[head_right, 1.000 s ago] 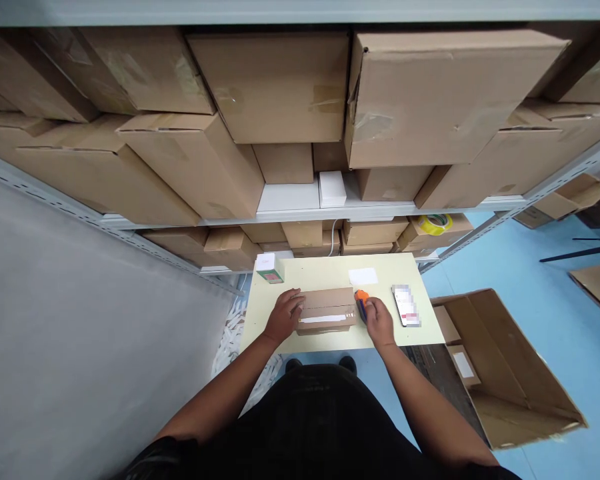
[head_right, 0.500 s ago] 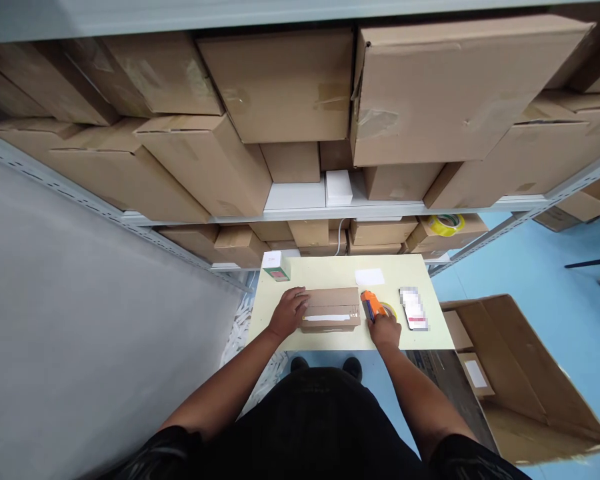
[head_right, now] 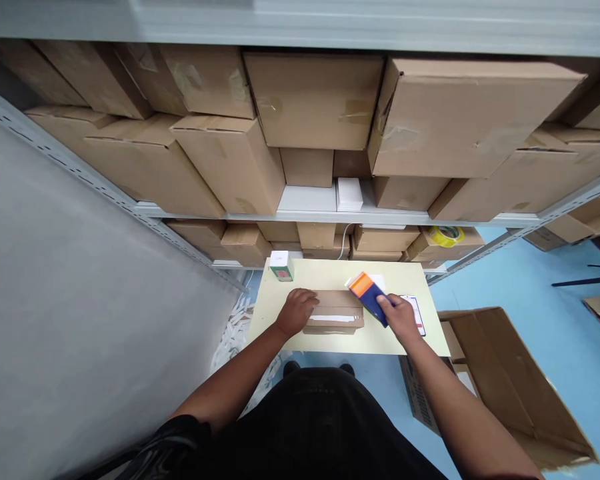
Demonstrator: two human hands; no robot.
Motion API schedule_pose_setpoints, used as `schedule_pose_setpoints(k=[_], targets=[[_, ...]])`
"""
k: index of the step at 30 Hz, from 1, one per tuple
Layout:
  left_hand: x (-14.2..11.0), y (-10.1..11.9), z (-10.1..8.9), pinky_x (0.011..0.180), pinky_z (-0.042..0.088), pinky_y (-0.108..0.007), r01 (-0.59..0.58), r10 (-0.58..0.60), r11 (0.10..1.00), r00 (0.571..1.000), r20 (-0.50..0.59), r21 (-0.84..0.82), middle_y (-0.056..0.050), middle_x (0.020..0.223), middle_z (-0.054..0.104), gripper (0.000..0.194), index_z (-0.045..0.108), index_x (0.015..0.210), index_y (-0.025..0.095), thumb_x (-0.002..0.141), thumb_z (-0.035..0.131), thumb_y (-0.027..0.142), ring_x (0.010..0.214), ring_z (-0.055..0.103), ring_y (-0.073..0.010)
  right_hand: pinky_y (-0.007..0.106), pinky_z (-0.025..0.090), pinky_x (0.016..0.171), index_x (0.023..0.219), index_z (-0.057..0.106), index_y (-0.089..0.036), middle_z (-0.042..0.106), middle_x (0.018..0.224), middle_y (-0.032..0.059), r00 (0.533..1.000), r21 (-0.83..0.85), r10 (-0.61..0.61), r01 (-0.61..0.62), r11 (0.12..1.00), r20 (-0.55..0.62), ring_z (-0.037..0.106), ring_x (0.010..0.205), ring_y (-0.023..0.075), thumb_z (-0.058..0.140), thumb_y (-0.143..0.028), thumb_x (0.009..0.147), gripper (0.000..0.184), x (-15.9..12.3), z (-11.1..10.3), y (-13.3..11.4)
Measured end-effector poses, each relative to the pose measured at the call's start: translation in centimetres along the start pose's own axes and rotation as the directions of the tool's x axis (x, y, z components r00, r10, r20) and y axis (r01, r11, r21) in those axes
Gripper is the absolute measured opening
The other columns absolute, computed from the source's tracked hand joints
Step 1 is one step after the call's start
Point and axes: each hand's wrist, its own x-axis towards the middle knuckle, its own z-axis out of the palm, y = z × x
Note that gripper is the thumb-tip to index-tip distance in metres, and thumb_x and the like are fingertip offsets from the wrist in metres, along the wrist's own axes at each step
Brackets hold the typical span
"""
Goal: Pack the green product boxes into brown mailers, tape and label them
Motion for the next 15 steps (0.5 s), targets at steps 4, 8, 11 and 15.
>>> schedule_pose_setpoints(k=[4, 8, 11, 15], targets=[[0.0, 0.8, -0.1, 0.101, 0.046, -0.05, 0.052, -0.061, 0.978, 0.997, 0.039, 0.204, -0.012, 0.111, 0.072, 0.025, 0.077, 0.098, 0.023, 0.098, 0.053, 0.018, 0.11, 0.061, -0.0308, 0.027, 0.034, 0.054, 0.059, 0.055, -0.021, 0.049, 0.055, -0.0028, 0.95, 0.033, -0.038, 0.029, 0.999, 0.308, 0.044, 0.056, 0.0143, 0.068, -0.074, 0.075, 0.057, 1.3, 3.6, -4.0], [-0.4, 2.0, -0.9, 0.091, 0.051, -0.037, 0.188, -0.202, 0.974, 0.973, 0.109, 0.123, -0.009, 0.103, 0.07, 0.024, 0.075, 0.098, 0.02, 0.098, 0.052, 0.023, 0.099, 0.066, -0.0248, 0.027, 0.034, 0.056, 0.059, 0.055, -0.02, 0.049, 0.056, -0.0032, 0.913, -0.013, -0.024, 0.032, 0.999, 0.406, 0.044, 0.057, 0.0135, 0.068, -0.075, 0.073, 0.058, 2.5, 5.6, -4.5], [-0.4, 2.9, -1.7, 0.077, 0.051, -0.031, 0.431, -0.422, 0.862, 0.902, 0.092, -0.267, -0.005, 0.09, 0.07, 0.032, 0.072, 0.1, 0.019, 0.101, 0.047, 0.039, 0.08, 0.066, -0.019, 0.026, 0.033, 0.055, 0.058, 0.052, -0.021, 0.045, 0.055, -0.0043, 0.89, -0.063, -0.033, 0.069, 0.996, 0.456, 0.043, 0.056, 0.0131, 0.065, -0.077, 0.075, 0.06, 3.3, 5.8, -4.4], [0.5, 3.8, -2.2, 0.057, 0.042, -0.025, 0.588, -0.591, 0.464, 0.763, 0.264, -0.662, 0.001, 0.064, 0.059, 0.047, 0.069, 0.101, 0.017, 0.098, 0.047, 0.058, 0.056, 0.052, -0.0133, 0.026, 0.03, 0.053, 0.058, 0.05, -0.022, 0.04, 0.054, -0.0052, 0.87, -0.121, -0.021, 0.093, 0.988, 0.493, 0.04, 0.055, 0.0127, 0.064, -0.079, 0.074, 0.061, 3.7, 5.8, -4.9]])
